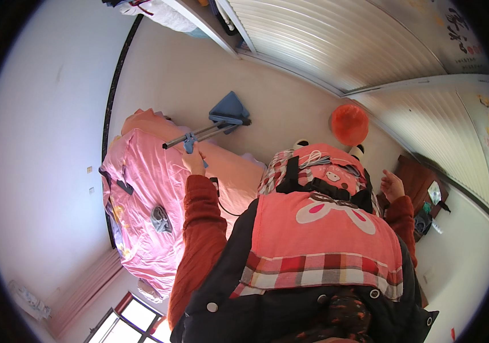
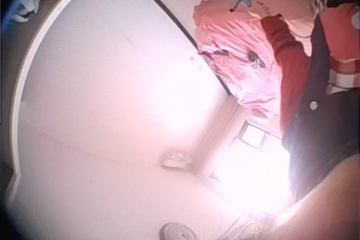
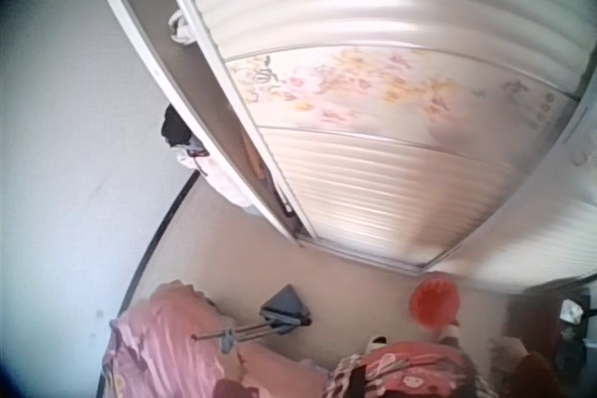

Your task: The person picks up a plastic bag and places it on a pile of clothes, then sweeps the floor with a broom and dustpan, collecting debris into a bucket. The person also opens a bedside drawer and flips through papers.

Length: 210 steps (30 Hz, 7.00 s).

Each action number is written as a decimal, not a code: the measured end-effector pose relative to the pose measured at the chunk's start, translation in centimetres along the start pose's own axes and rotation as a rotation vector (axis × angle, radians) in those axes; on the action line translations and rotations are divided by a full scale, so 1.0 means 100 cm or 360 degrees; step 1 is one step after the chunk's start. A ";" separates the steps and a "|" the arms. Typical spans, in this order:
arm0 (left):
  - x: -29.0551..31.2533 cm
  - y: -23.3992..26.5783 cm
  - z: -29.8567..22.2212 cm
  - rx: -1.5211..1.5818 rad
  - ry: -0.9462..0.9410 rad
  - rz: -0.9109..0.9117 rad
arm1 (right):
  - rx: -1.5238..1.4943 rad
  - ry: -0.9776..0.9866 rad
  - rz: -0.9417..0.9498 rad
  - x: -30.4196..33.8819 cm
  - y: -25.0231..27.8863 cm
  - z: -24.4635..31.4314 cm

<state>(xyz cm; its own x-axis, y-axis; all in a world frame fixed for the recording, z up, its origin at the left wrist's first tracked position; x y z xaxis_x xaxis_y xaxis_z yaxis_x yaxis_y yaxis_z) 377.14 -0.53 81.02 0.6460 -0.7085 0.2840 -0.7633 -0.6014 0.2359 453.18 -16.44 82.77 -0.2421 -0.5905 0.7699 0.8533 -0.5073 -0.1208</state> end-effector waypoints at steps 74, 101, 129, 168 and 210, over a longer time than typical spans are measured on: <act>0.023 0.172 -0.218 -0.0099 -0.0280 -0.0419 | 0.1333 0.0142 0.0855 -0.008 -0.496 0.113; -0.371 0.207 -0.308 -0.0158 -0.0082 0.0140 | 0.0777 0.0003 0.0274 -0.010 -0.709 0.119; -0.490 0.118 -0.381 -0.0675 -0.0101 0.0370 | 0.1348 0.0177 0.0838 -0.162 -1.058 0.243; -0.480 -0.226 -0.512 -0.1315 -0.2063 0.2704 | -0.1163 0.0123 0.0230 0.000 -1.159 0.244; -0.480 -0.210 -0.469 -0.1498 -0.1951 0.2983 | -0.0929 -0.0292 0.0632 -0.078 -1.115 0.156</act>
<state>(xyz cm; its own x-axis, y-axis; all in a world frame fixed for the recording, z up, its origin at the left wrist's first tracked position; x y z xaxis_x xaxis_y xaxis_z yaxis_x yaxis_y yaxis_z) 362.03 63.43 105.98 -0.9664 -0.0882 0.2414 0.1290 0.6460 0.7524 367.12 54.51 99.95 0.1595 -0.7109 0.6849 0.4628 -0.5590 -0.6880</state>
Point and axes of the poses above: each hand's wrist, its own x-axis away from the middle knuckle, its own y-axis out of the back of the hand, z = x × y, the point moved 10 cm from there along -x, towards the middle knuckle, and after that the axes turned 4 degrees about z, right-handed, at the moved point
